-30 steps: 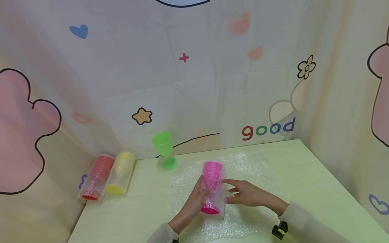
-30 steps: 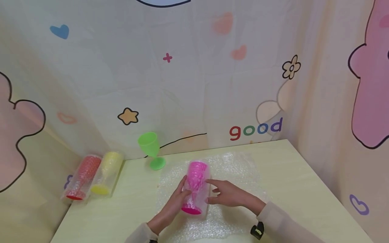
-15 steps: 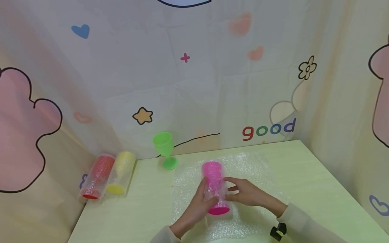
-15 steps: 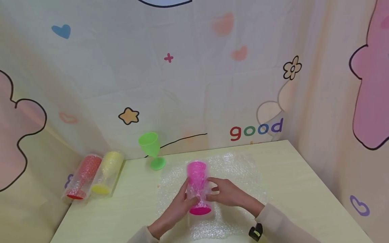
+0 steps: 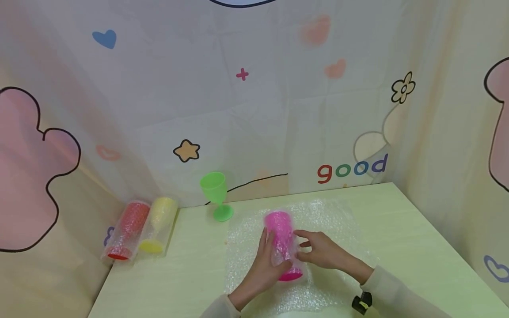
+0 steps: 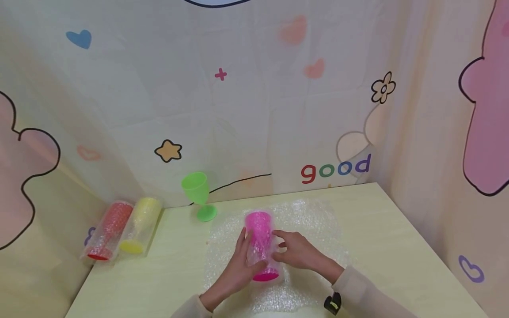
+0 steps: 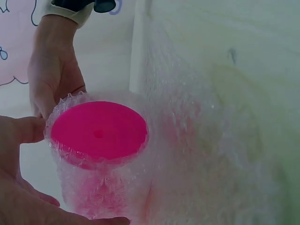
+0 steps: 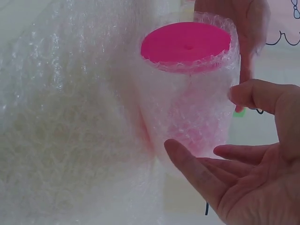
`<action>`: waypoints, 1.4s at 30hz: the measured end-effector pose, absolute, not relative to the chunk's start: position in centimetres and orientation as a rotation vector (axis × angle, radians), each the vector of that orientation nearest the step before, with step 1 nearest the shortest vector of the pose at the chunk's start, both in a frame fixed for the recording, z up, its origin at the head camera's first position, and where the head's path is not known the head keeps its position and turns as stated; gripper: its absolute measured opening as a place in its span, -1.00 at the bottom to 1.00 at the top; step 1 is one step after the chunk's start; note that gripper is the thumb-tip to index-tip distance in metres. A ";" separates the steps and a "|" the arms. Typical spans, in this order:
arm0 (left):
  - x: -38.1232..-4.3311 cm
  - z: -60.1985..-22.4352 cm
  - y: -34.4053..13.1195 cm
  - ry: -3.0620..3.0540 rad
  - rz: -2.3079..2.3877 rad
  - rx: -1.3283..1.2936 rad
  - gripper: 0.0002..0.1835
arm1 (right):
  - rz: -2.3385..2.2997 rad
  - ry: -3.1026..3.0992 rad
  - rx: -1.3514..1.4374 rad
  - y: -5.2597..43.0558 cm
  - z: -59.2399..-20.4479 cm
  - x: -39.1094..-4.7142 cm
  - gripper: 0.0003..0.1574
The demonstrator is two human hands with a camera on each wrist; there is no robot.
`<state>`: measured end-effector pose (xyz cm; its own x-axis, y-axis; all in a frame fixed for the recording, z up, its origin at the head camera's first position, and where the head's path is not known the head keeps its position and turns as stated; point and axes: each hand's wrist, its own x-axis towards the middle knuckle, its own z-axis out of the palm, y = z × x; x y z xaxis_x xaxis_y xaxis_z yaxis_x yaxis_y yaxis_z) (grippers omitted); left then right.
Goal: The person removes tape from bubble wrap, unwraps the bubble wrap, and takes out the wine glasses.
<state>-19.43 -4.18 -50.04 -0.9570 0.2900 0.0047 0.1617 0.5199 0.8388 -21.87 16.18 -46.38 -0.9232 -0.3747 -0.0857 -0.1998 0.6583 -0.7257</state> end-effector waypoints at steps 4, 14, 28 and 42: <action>-19.5 -49.9 -4.0 2.646 1.383 0.456 0.03 | -1.055 2.709 -0.387 15.6 -46.2 -21.8 -0.12; -19.6 -49.9 -3.8 2.665 1.334 0.467 0.01 | -1.009 2.776 -0.347 14.7 -46.0 -21.7 -0.15; -19.4 -49.8 -4.0 2.655 1.356 0.447 0.00 | -1.009 2.902 -0.301 15.0 -46.6 -22.3 -0.39; -19.2 -49.7 -4.2 2.640 1.425 0.501 -0.01 | -1.149 2.920 -0.300 16.0 -46.7 -22.7 -0.40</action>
<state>-19.22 -4.24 -49.74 -0.9410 0.3316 0.0674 0.2383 0.5079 0.8278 -22.73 15.98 -46.73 -0.9818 -0.1725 0.0789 -0.1800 0.7159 -0.6746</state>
